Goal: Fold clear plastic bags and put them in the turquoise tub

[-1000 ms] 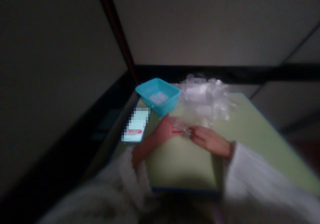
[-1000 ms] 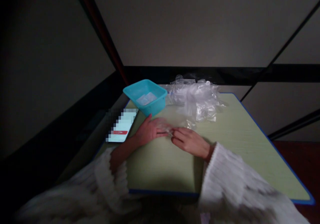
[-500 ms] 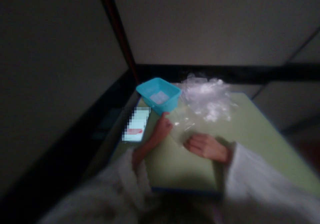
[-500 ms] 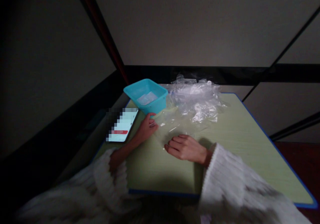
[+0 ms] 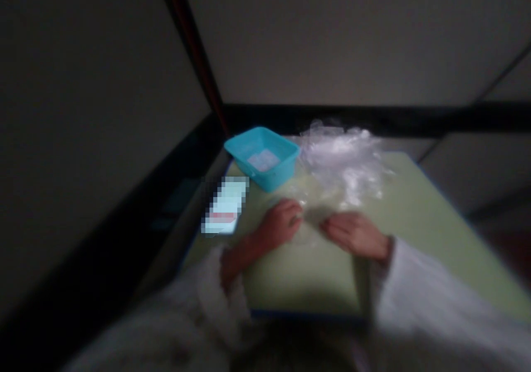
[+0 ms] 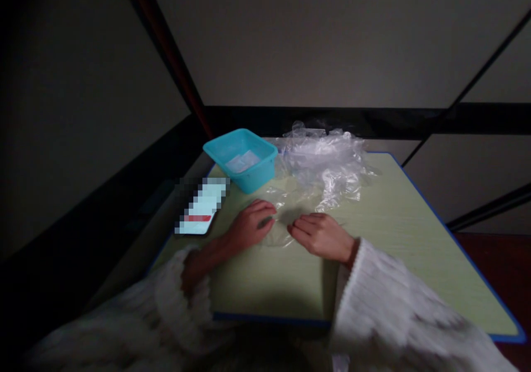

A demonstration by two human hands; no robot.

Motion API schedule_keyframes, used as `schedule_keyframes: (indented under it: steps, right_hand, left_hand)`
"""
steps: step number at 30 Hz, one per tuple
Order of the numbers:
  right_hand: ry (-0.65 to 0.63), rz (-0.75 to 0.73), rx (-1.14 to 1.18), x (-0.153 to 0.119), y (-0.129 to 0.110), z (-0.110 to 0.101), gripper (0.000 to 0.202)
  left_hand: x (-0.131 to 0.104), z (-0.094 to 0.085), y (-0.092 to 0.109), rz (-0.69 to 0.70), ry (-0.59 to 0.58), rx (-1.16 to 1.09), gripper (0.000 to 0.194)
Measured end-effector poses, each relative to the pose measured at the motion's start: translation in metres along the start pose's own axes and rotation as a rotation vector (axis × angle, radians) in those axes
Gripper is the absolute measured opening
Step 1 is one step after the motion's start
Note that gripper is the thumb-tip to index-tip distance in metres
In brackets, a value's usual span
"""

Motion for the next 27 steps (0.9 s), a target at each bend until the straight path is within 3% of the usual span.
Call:
schedule_keyframes:
  steps: [3,8,13,16,20,27]
  right_hand:
    - [-0.069,0.133,0.031,-0.012,0.019,0.002,0.036]
    - [-0.173,0.272,0.16,-0.026,0.033,0.01,0.029]
    - [-0.26,0.26,0.412,-0.022,0.022,0.025,0.028]
    - [-0.241,0.28,0.546,-0.022,0.019,0.031,0.029]
    - [-0.196,0.343,0.529,-0.035,0.03,0.041,0.045]
    - [-0.308,0.373,0.532,-0.056,0.04,0.057,0.066]
  left_hand:
    - [-0.006,0.016,0.0,0.014,-0.153,-0.005,0.035]
    - [-0.016,0.022,0.002,0.102,-0.292,0.016,0.071]
    - [-0.026,0.024,0.014,0.192,-0.404,0.0,0.078]
    - [-0.03,0.025,0.019,0.235,-0.462,-0.003,0.079]
    - [-0.029,0.023,0.013,0.228,-0.485,0.076,0.083]
    - [-0.021,0.003,-0.008,0.163,-0.521,0.105,0.103]
Point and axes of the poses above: each hand's wrist, its own x-axis towards the middle knuckle, its own z-axis out of the palm, y = z × x, the point moved 7 cm from there along x, towards the middle knuckle, and after that the axes turned 15 degrees about -z, right-handed, at the moved point
